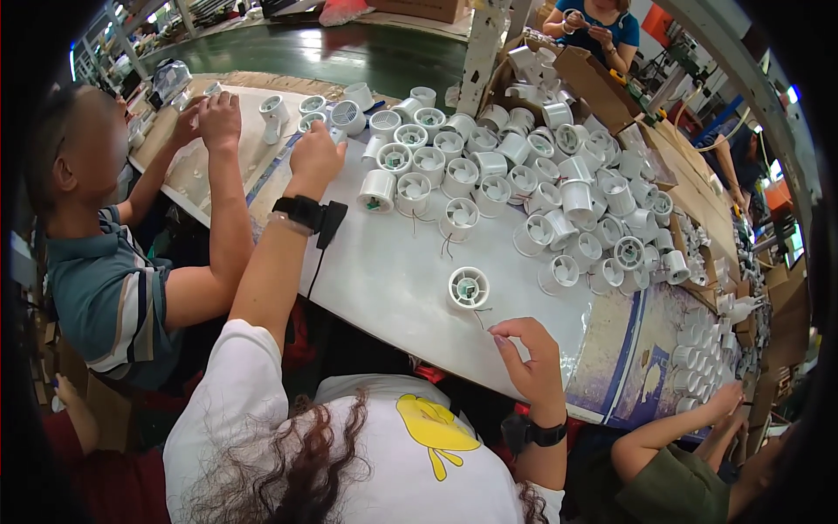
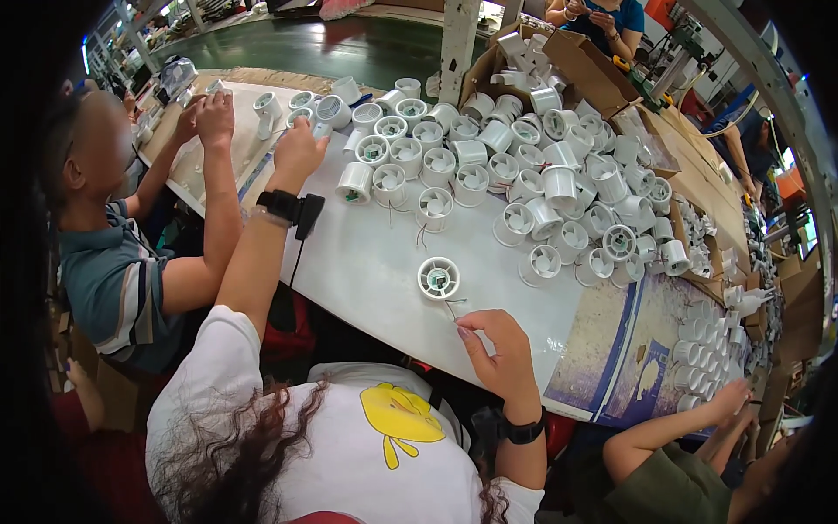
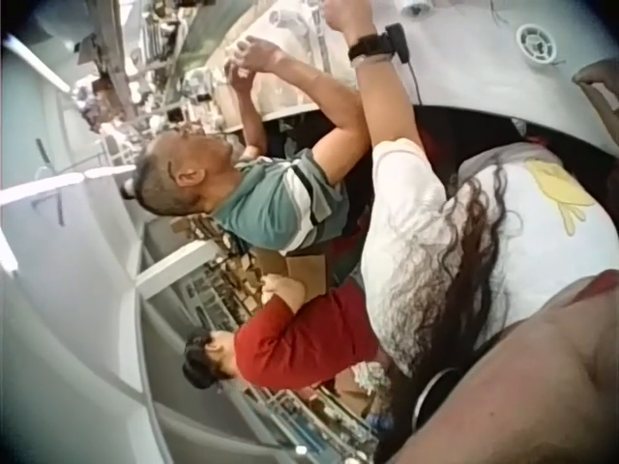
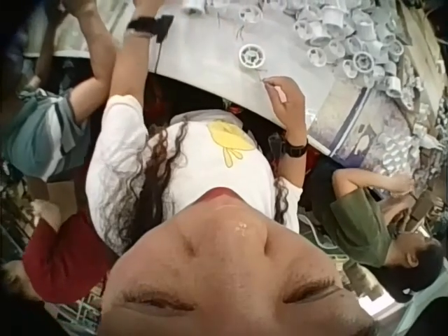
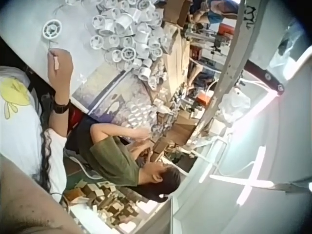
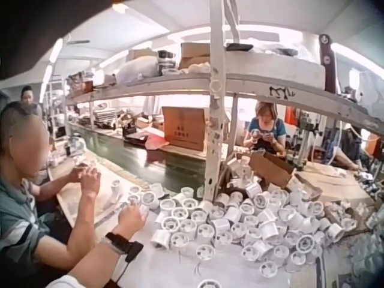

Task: The person picks up a white plastic housing and a fan motor, threads the wires through the housing, and presses the motor into place. They repeat this process for a second unit, tucking the wires into a side channel before setting it down.

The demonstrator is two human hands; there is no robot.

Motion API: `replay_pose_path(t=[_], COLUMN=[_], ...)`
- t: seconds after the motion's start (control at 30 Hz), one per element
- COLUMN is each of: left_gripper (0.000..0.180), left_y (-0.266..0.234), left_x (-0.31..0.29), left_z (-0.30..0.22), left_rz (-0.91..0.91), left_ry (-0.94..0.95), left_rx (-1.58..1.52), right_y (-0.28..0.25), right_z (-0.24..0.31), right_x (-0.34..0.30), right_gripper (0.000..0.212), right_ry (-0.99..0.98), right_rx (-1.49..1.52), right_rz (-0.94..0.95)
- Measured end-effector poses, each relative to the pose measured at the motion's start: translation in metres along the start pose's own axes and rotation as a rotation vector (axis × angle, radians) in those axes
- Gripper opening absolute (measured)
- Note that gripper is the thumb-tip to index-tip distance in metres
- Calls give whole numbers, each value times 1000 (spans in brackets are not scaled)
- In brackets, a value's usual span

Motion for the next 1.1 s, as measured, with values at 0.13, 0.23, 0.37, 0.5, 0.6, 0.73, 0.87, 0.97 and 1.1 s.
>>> replay_pose_path(t=[0.13,0.23,0.37,0.5,0.6,0.73,0.87,0.97,1.1], left_gripper=[54,55,58,60,61,64,68,70,73], left_y=[18,14,3,-22,-50,-53,-40,-38,-38], left_x=[20,16,2,-41,-83,-133,-159,-164,-166], left_z=[-6,6,3,-12,-48,-78,-90,-91,-86], left_rz=[155,148,163,432,747,1159,1327,1385,1369], left_ry=[-56,-57,-38,-32,19,155,256,176,-8], left_rx=[21,-29,-487,-1385,-1700,-1940,-2009,-2013,-2066], right_y=[0,1,3,18,24,19,-10,-15,8], right_z=[-1,-2,-4,-2,-10,-21,-25,-16,11], right_x=[0,4,17,40,52,51,44,38,35], right_gripper=[11,14,27,42,49,48,50,50,49], right_ry=[20,0,-86,-191,-165,-54,297,-178,-244], right_rx=[-27,-43,-152,-298,-308,-183,-96,-342,-358], right_rz=[-5,12,-23,-55,11,181,96,55,269])
Point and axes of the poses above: each hand's wrist, its own x-axis towards the middle knuckle, its own y-axis out of the palm, z = x × y, the point moved 1 cm from there along x, towards the middle knuckle, and after that the axes turned 1 degree about -y, right-handed, at the moved point
